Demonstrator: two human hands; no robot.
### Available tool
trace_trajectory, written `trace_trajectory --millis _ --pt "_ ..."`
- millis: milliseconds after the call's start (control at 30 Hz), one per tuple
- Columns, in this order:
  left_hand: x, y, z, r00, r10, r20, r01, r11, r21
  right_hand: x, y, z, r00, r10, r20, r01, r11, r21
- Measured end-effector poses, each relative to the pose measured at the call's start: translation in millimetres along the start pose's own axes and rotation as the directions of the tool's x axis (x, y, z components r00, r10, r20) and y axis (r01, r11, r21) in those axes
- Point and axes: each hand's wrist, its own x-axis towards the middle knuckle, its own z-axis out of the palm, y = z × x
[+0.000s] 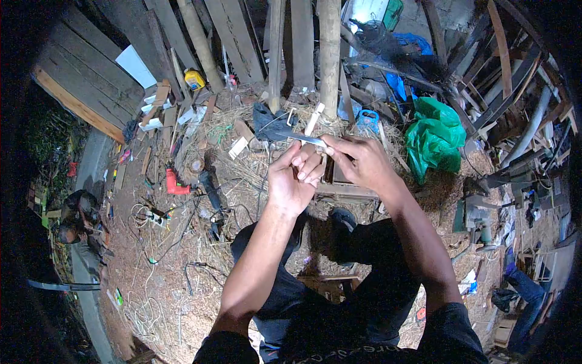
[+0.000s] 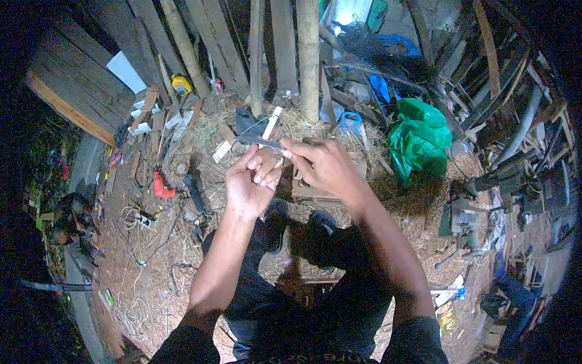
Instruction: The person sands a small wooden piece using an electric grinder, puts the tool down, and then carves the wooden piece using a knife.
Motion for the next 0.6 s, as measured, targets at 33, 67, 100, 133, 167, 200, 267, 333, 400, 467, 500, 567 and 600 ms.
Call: trace_trajectory --millis 33,67,100,133,167,200,267,333,400,467,500,567,600 --pt "1.5 -0.9 2.8 1.0 -0.004 -0.023 0.004 1.0 0.005 1.1 2.3 -0.6 1.0 -0.016 -0.021 0.015 0.999 -0.04" --pt "2.7 -2.3 7.0 0.999 -0.008 -0.047 0.008 1.0 0.01 2.2 4.7 -1.1 0.999 -0.032 -0.041 0.029 0.996 -0.081" --pt "2.0 -3.9 10.2 0.998 -0.013 -0.061 0.014 1.0 0.008 2.6 5.5 -1.0 0.997 -0.051 -0.06 0.044 0.992 -0.12" --pt "1.3 -5.6 13.4 0.997 -0.019 -0.075 0.019 1.0 0.007 3.5 0.7 -3.4 0.997 -0.026 -0.072 0.015 0.988 -0.156" --pt "-0.8 -9.0 15.6 0.997 -0.027 -0.077 0.027 1.0 -0.003 5.0 2.4 -6.1 0.994 -0.025 -0.103 0.009 0.988 -0.157" --pt "-1.4 -11.8 16.7 0.996 -0.034 -0.077 0.032 0.999 -0.017 7.7 7.1 -11.5 0.991 -0.027 -0.129 0.006 0.987 -0.161" --pt "0.2 -11.8 8.8 0.998 -0.043 -0.035 0.041 0.998 -0.052 6.0 14.3 -14.9 0.991 0.001 -0.132 -0.021 0.989 -0.149" --pt "-0.3 -13.2 1.5 0.999 -0.042 -0.008 0.041 0.992 -0.119 3.8 14.5 -14.3 0.994 -0.002 -0.106 -0.006 0.997 -0.074" --pt "1.0 -9.2 2.5 0.999 -0.044 -0.016 0.042 0.99 -0.133 1.3 11.2 -11.4 0.999 -0.01 -0.053 0.007 0.999 -0.051" --pt "0.7 -5.6 2.6 0.999 -0.035 -0.034 0.031 0.991 -0.127 -2.8 4.6 -5.1 0.999 -0.017 0.041 0.021 0.997 -0.08" --pt "0.5 -4.1 1.2 0.999 -0.025 -0.045 0.02 0.993 -0.114 -1.8 4.2 -3.5 0.999 -0.027 0.023 0.029 0.996 -0.08" --pt "-2.2 -5.0 0.3 0.998 -0.028 -0.057 0.022 0.995 -0.101 -0.5 5.1 -3.2 0.999 -0.041 -0.013 0.04 0.996 -0.085" --pt "-5.4 -6.8 0.8 0.997 -0.041 -0.058 0.035 0.994 -0.099 -0.1 5.0 -5.4 0.998 0.024 -0.057 -0.029 0.995 -0.098"
